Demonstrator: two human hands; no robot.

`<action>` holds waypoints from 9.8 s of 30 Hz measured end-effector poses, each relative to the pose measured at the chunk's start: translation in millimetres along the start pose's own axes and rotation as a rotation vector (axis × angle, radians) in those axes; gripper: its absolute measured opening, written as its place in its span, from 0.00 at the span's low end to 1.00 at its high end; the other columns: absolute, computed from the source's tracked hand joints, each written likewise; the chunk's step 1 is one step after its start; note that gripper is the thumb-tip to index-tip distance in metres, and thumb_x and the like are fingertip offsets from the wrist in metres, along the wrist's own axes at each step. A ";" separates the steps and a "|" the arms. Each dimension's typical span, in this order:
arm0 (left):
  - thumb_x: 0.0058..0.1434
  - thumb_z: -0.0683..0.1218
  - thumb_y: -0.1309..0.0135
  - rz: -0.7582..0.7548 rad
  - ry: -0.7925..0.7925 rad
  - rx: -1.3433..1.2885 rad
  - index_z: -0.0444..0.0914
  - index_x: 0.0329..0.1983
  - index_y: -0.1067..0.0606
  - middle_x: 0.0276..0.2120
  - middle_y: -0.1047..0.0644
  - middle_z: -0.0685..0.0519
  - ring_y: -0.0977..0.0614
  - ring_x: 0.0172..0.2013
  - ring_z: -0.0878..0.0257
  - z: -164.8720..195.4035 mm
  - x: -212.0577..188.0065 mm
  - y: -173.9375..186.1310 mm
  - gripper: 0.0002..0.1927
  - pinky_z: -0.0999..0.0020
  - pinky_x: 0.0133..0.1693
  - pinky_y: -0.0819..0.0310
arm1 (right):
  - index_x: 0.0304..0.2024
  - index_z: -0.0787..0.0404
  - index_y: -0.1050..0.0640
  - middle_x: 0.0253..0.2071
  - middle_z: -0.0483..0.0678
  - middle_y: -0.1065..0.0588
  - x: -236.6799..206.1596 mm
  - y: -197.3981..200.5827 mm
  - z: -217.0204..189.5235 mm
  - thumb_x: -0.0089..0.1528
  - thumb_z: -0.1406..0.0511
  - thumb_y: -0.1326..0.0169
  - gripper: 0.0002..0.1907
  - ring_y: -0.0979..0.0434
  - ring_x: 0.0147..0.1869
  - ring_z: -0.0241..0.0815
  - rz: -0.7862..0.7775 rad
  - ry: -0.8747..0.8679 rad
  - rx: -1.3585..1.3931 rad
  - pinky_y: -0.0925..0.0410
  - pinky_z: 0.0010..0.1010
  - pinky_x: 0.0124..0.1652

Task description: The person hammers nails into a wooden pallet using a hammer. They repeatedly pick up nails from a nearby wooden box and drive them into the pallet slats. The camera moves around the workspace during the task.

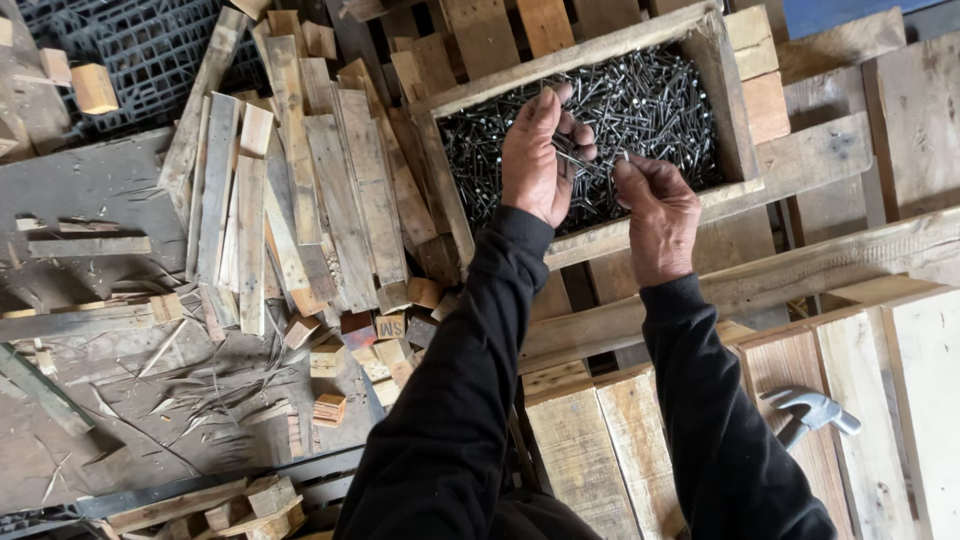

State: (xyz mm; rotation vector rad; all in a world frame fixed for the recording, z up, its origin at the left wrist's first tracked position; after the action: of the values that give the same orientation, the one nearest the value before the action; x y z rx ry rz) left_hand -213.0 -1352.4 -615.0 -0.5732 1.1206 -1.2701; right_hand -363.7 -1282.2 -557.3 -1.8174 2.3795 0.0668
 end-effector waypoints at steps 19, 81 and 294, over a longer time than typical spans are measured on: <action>0.74 0.54 0.44 -0.427 0.133 -0.596 0.36 0.58 0.25 0.37 0.22 0.54 0.19 0.47 0.58 -0.6 -25.9 -31.2 0.19 0.60 0.56 0.21 | 0.45 0.64 0.18 0.39 0.45 0.20 -35.4 -5.5 10.5 0.68 0.68 0.38 0.06 0.21 0.40 0.31 0.009 -0.099 0.129 0.26 0.24 0.44; 0.71 0.62 0.51 -0.294 1.133 0.177 0.34 0.48 0.27 0.37 0.21 0.47 0.18 0.39 0.56 -385.3 -751.9 -10.2 0.25 0.61 0.44 0.22 | 0.52 0.62 0.19 0.43 0.52 0.18 -771.6 378.0 -57.1 0.70 0.66 0.41 0.09 0.19 0.43 0.37 0.708 -0.034 -0.068 0.23 0.30 0.45; 0.71 0.44 0.50 -1.114 -0.045 1.220 0.34 0.41 0.35 0.25 0.29 0.44 0.25 0.25 0.50 -749.2 -941.6 -63.6 0.09 0.57 0.30 0.29 | 0.37 0.58 0.25 0.24 0.45 0.28 -1161.5 656.9 -87.3 0.71 0.65 0.59 0.12 0.30 0.25 0.35 1.407 0.053 -0.201 0.35 0.28 0.24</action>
State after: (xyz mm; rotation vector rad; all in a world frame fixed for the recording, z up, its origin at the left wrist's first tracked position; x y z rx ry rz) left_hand -822.1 -315.2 -543.0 -0.2205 -0.2819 -2.5164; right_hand -705.4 -7.9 -340.0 0.1478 3.1820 0.3930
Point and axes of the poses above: each hand's wrist, its own x-axis towards the middle knuckle, its own y-axis out of the back of the hand, z = x × y, the point moved 8 cm from there along x, towards the middle knuckle
